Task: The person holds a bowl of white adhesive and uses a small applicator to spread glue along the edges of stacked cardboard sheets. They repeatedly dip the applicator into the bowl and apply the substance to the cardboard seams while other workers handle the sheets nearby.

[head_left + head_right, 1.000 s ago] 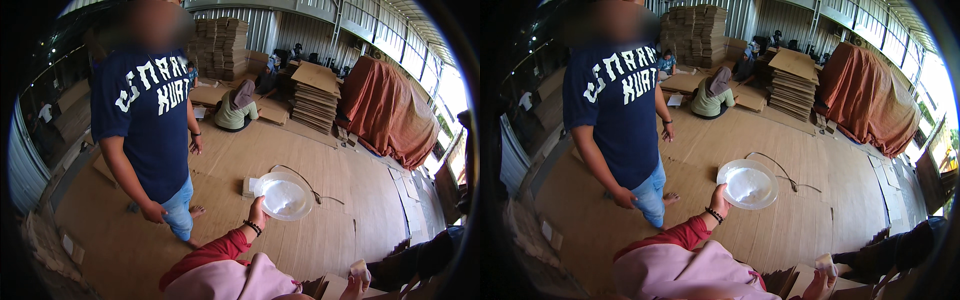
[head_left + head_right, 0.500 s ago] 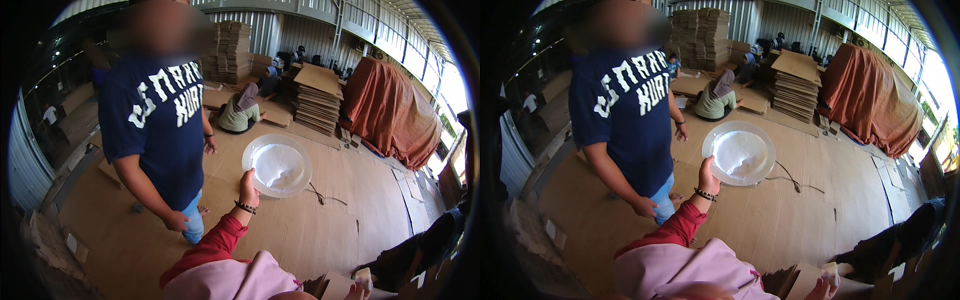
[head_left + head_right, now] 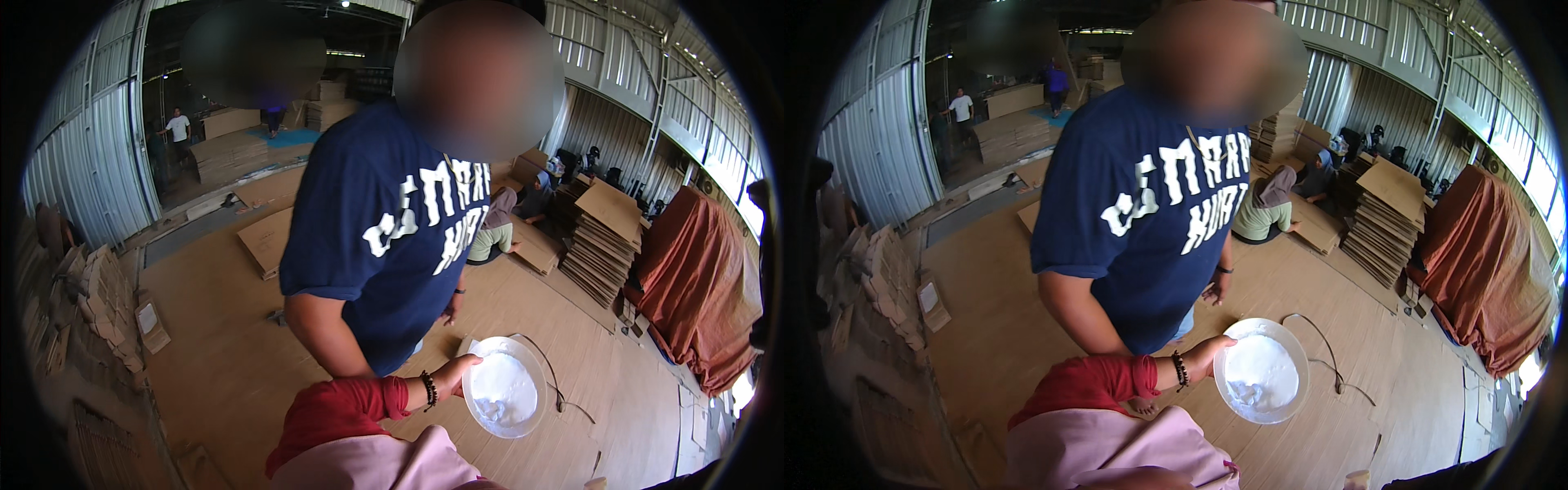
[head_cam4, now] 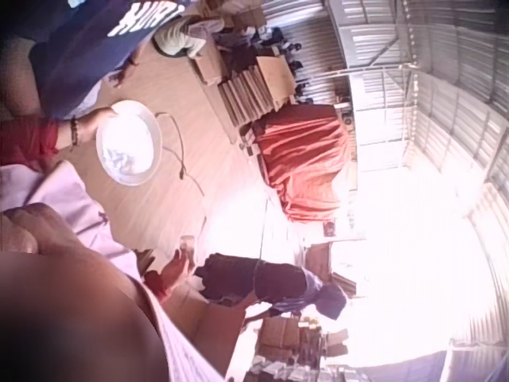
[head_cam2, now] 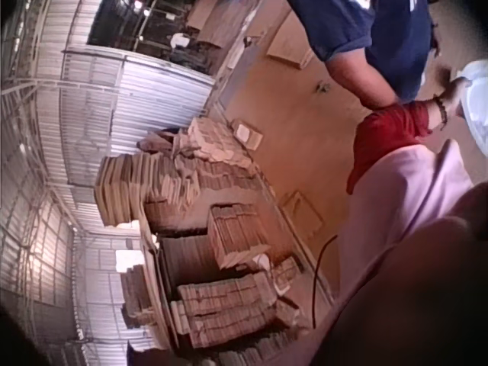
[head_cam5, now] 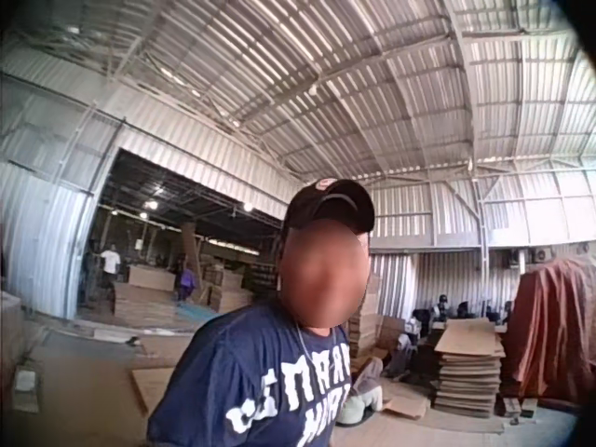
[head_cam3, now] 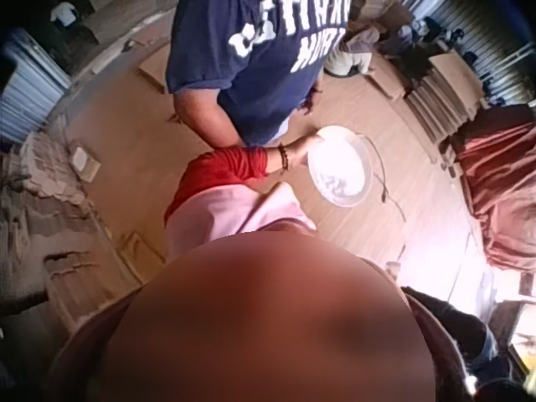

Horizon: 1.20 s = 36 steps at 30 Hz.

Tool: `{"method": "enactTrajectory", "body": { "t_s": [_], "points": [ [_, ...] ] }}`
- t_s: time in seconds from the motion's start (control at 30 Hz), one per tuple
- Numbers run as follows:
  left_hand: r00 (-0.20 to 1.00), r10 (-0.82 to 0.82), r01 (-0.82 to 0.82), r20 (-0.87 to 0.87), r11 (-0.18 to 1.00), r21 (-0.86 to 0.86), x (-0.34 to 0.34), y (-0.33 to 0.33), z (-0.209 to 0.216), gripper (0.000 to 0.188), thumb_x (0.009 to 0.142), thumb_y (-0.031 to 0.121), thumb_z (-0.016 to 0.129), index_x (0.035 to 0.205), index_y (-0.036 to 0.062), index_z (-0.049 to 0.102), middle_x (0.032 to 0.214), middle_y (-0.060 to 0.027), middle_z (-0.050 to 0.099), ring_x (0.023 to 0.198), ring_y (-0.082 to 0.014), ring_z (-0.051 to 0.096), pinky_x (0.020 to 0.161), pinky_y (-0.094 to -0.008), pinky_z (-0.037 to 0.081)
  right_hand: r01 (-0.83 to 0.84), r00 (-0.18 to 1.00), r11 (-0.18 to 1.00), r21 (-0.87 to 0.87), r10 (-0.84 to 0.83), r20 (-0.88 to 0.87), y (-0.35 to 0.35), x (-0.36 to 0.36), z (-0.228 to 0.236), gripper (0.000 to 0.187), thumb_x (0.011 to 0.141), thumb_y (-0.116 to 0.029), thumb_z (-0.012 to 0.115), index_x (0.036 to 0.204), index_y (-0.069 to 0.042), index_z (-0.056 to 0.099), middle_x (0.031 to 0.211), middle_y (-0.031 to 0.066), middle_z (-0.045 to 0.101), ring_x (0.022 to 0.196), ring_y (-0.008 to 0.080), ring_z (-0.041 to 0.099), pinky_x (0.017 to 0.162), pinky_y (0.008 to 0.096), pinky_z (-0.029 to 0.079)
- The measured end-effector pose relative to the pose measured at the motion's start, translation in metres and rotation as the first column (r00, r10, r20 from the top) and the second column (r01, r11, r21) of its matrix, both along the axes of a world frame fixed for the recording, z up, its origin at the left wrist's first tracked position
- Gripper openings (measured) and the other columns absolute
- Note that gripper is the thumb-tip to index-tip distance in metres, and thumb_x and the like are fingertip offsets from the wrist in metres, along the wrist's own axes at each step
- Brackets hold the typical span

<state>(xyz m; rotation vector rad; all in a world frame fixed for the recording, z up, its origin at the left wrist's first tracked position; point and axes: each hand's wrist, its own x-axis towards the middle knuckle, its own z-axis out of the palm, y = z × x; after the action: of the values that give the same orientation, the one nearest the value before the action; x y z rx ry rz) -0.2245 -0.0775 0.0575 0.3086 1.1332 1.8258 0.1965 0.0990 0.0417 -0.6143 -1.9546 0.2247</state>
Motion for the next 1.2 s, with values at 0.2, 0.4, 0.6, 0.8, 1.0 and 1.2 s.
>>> {"method": "enactTrajectory", "body": {
  "t_s": [0.2,0.4,0.6,0.8,1.0,1.2],
  "points": [
    [0.971,-0.196,0.177,-0.134,0.973,-0.146,-0.012,0.011,0.001,0.054,0.085,0.049,0.045,0.123,0.0106,0.049,0.109,-0.0093,0.063,0.091,-0.0186,0.064,0.07,-0.0358,0.054,0.091,0.993,0.995,0.04,-0.093,0.069,-0.019,-0.003,0.008,0.031,0.076,0.006,0.065,0.105,-0.004,0.066,0.111,0.0107,0.051,0.105,0.0249,0.054,0.084,0.0345,0.05],
    [0.997,-0.07,0.075,-0.037,0.984,0.163,-0.018,0.046,0.036,0.054,0.09,0.044,0.047,0.127,0.0057,0.047,0.12,-0.0083,0.058,0.107,-0.0175,0.058,0.09,-0.0368,0.048,0.202,0.973,0.977,0.072,-0.209,0.094,-0.035,0.0,0.021,0.032,0.075,0.004,0.068,0.105,-0.007,0.067,0.107,0.0108,0.055,0.104,0.0262,0.054,0.085,0.0347,0.049],
    [0.995,0.072,-0.01,-0.066,0.748,0.664,-0.049,0.086,0.083,0.041,0.092,0.026,0.047,0.126,0.0038,0.045,0.122,-0.0095,0.054,0.113,-0.0201,0.052,0.097,-0.0375,0.041,0.339,0.903,0.903,0.264,-0.391,0.178,-0.052,0.026,0.057,0.026,0.079,-0.003,0.068,0.104,-0.008,0.068,0.103,0.0118,0.057,0.102,0.0274,0.054,0.087,0.0376,0.047],
    [0.975,0.156,0.001,-0.16,0.712,0.702,-0.075,0.064,0.106,0.041,0.09,0.011,0.053,0.127,0.0014,0.041,0.123,-0.0129,0.05,0.113,-0.0218,0.051,0.097,-0.0401,0.042,0.027,0.863,0.994,0.106,0.031,-0.505,0.008,0.008,0.048,0.025,0.085,-0.01,0.062,0.11,-0.007,0.061,0.115,0.0111,0.054,0.102,0.0234,0.054,0.087,0.033,0.044],
    [0.985,-0.171,0.132,0.04,0.869,0.477,-0.025,0.082,0.077,0.053,0.091,0.037,0.044,0.125,-0.0037,0.046,0.123,-0.0147,0.052,0.113,-0.0273,0.051,0.1,-0.0384,0.035,-0.155,0.714,0.782,-0.603,-0.333,-0.616,0.013,0.0,0.001,0.034,0.086,-0.011,0.06,0.118,-0.002,0.054,0.102,0.0061,0.06,0.093,0.0136,0.056,0.079,0.0266,0.045],
    [0.934,-0.343,0.339,0.105,0.939,0.053,0.063,0.134,-0.032,0.059,0.089,0.042,0.045,0.127,-0.0032,0.045,0.125,-0.0143,0.051,0.115,-0.0275,0.049,0.098,-0.0391,0.036,0.24,0.689,0.656,-0.715,-0.634,-0.35,-0.022,0.068,-0.119,0.025,0.088,-0.001,0.058,0.113,-0.003,0.06,0.101,0.0056,0.064,0.092,0.0118,0.059,0.082,0.0239,0.047]
  ]
}}
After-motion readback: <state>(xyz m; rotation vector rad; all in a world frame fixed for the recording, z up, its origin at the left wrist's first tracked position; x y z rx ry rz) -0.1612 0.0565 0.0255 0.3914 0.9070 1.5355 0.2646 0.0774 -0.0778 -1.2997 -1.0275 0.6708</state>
